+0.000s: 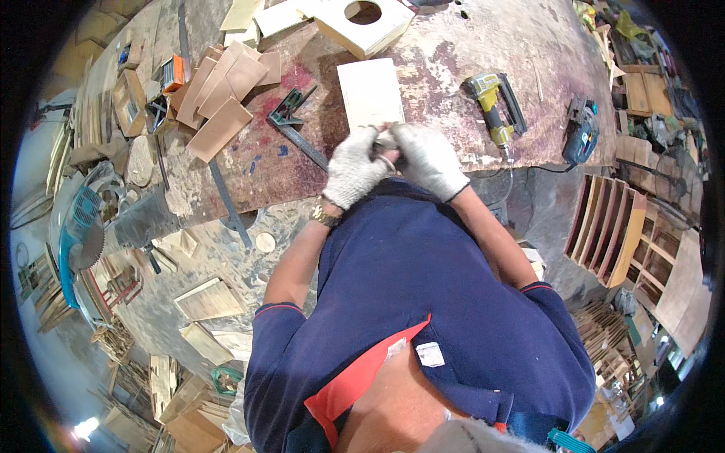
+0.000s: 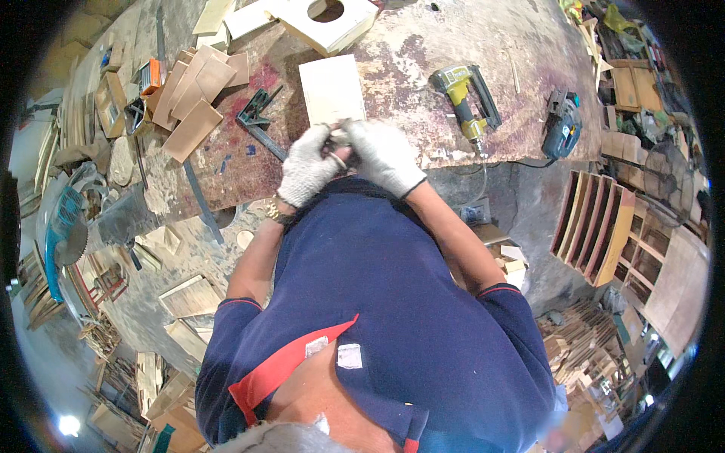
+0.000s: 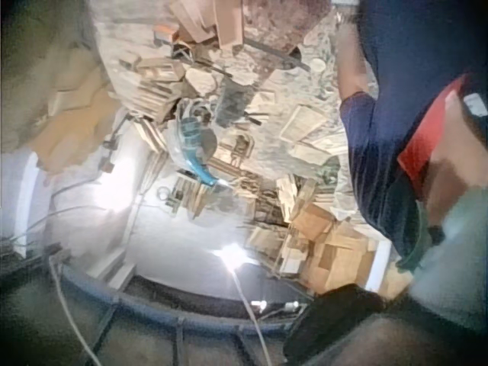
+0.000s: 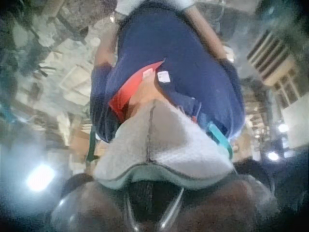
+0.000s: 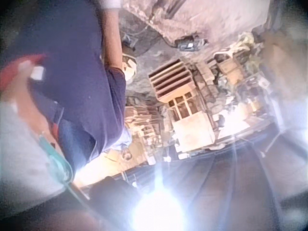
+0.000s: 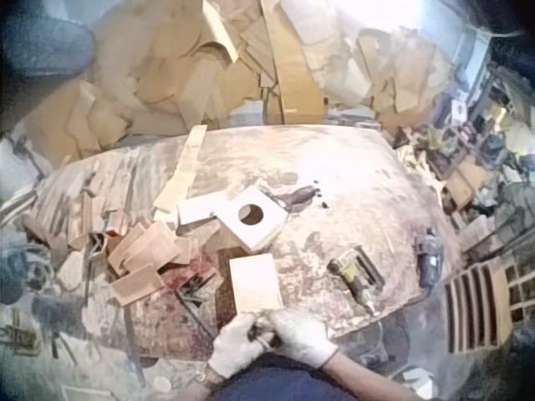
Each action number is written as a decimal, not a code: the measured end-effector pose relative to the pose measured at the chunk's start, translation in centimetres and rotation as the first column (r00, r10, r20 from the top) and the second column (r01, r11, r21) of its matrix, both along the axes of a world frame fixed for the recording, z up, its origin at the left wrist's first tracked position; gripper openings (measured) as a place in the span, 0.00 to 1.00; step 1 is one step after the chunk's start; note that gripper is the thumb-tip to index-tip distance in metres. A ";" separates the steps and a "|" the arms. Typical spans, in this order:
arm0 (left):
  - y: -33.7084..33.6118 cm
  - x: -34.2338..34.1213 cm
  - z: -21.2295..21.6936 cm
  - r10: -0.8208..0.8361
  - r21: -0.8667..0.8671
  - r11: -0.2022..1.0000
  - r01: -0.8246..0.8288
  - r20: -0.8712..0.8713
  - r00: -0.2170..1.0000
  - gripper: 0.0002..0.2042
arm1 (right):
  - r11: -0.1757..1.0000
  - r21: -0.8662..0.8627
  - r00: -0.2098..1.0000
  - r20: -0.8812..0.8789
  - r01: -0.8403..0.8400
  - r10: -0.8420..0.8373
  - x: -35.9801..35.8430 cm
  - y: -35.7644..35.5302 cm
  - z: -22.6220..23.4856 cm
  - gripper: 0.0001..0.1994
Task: The person assembles small wooden boxes by nailing pieces together, sanding edges, and cutting wood to size. They use a nail gun, hand sander, and circular saw to join and shape the wood components.
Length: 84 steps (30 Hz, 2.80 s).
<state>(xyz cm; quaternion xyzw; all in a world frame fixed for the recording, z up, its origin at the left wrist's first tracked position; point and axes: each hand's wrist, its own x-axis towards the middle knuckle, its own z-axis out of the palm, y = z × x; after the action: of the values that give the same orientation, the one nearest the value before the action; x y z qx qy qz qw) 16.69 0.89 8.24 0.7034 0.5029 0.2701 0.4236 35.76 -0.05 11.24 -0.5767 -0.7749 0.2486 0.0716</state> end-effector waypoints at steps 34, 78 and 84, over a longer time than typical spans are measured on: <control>-0.6 0.3 -4.8 0.679 -0.730 0.677 -0.090 0.573 0.458 0.24 | 0.908 0.068 0.872 -0.315 0.414 -0.374 2.2 2.7 7.9 0.21; -0.9 0.3 -5.2 0.698 -0.756 0.655 -0.010 0.600 0.390 0.28 | 0.847 0.227 0.869 -0.253 0.481 -0.426 0.6 -1.6 7.4 0.21; -0.9 -0.1 -6.7 0.661 -0.716 0.694 -0.072 0.595 0.457 0.29 | 0.841 0.265 0.872 -0.280 0.472 -0.401 0.5 -1.9 7.7 0.21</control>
<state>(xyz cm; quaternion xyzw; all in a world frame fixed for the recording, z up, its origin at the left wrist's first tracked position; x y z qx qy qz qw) 16.55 -0.05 1.50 0.1816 0.4487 0.4820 0.7303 36.28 -1.99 18.97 -0.6887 -0.6400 0.1549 0.3033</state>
